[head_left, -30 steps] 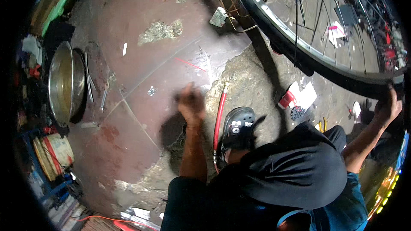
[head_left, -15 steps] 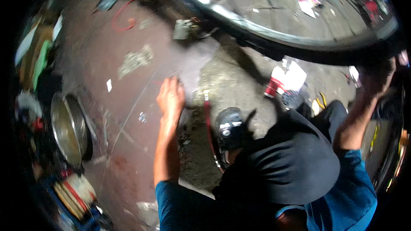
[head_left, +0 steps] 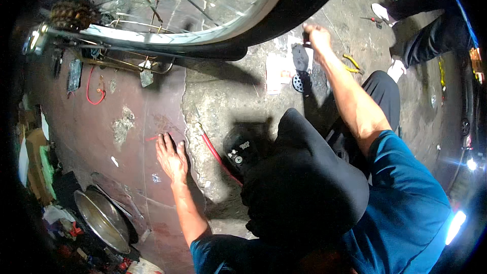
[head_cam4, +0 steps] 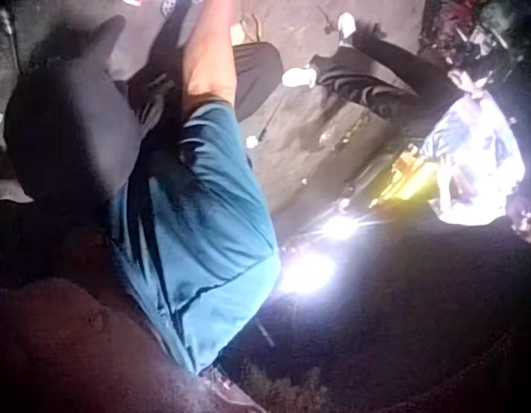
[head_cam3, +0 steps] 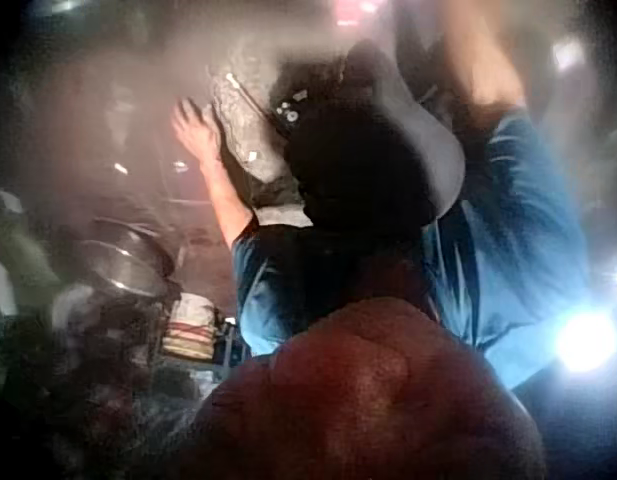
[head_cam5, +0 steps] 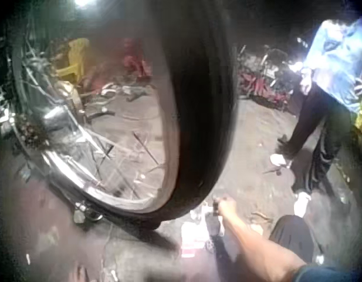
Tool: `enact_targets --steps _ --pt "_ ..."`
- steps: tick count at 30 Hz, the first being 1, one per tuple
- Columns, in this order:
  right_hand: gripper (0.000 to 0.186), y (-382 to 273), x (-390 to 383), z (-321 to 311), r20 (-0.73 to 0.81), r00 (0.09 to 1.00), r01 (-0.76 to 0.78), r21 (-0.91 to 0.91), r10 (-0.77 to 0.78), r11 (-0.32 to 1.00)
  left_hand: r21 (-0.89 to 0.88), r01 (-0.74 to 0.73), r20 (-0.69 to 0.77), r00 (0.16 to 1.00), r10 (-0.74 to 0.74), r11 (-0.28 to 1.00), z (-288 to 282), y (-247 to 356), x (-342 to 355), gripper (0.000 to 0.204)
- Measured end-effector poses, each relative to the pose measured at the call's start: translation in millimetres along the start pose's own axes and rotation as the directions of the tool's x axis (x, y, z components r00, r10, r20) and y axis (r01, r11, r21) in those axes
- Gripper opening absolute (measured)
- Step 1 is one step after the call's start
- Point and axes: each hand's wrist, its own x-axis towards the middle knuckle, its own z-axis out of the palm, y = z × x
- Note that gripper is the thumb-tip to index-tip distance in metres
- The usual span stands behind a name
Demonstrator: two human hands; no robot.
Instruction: The person fits a bicycle tire onto a wheel rim by hand and inflates the tire using an air hose.
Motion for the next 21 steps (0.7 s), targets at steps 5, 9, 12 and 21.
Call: enact_targets --steps 5,9,12,21 --pt "0.016 65 -30 2 0.042 0.993 0.117 -0.358 -0.110 0.926 0.083 -0.024 0.002 1.000 0.023 0.996 4 -20 -12 0.058" --pt "0.022 70 -83 26 0.430 0.872 0.475 -0.631 -0.233 0.613 -0.002 0.166 -0.130 0.978 -0.165 0.986 2 -22 0 0.047" --pt "0.032 69 -116 41 0.642 0.747 0.641 -0.626 -0.172 0.444 0.054 0.110 -0.216 0.972 -0.096 0.992 -8 -19 8 0.035" --pt "0.034 72 -149 60 0.740 0.633 0.773 -0.583 -0.227 0.251 0.282 -0.180 -0.030 0.980 0.196 0.943 0 -53 42 0.007"
